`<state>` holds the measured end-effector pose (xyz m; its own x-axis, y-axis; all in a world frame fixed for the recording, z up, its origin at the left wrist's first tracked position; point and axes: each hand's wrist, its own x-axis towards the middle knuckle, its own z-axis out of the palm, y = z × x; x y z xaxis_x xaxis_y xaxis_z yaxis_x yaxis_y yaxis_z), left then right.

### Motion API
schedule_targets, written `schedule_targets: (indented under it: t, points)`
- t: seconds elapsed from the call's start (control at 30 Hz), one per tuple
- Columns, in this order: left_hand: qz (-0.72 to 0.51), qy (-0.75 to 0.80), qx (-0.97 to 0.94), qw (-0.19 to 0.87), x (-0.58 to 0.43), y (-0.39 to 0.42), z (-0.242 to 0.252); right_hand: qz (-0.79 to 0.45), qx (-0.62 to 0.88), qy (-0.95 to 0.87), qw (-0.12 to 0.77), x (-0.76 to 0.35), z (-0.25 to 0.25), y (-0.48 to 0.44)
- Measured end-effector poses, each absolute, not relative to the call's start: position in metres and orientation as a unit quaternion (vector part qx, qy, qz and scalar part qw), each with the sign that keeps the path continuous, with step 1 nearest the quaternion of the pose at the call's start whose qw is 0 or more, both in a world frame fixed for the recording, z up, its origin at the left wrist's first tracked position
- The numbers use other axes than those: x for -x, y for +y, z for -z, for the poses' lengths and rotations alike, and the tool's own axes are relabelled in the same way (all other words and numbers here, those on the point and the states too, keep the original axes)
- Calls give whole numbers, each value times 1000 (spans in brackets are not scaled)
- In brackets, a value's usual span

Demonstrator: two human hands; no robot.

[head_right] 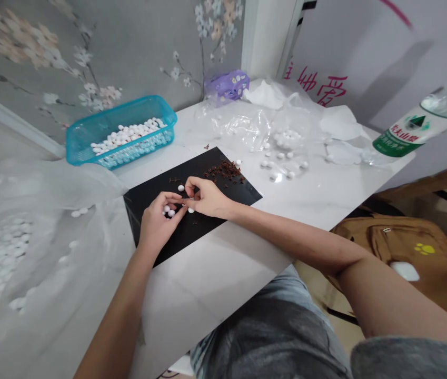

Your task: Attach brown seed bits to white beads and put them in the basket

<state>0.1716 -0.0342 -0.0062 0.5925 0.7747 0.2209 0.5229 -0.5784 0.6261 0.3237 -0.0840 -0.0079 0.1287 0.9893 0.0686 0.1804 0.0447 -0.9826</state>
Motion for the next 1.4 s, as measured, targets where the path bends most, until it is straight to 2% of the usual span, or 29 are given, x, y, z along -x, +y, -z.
schedule_targets:
  t: [0.23,0.57,0.87,1.0,1.23,1.4]
  points:
    - [-238,384,-855,255,-171,-34,6,-380,587,-539,470,-324,6,-81]
    - [-228,388,-855,257,-172,-35,4,-322,660,-562,381,-318,-6,-77]
    - [-231,387,-861,237,-171,-36,3,-390,598,-503,488,-330,13,-80]
    - [-233,382,-861,243,-171,-36,4,-363,627,-453,520,-344,4,-79]
    - [-234,387,-857,246,-172,-37,2,-348,671,-476,449,-361,-5,-78]
    - [-232,382,-862,239,-171,-38,2,-314,676,-478,465,-373,-11,-79]
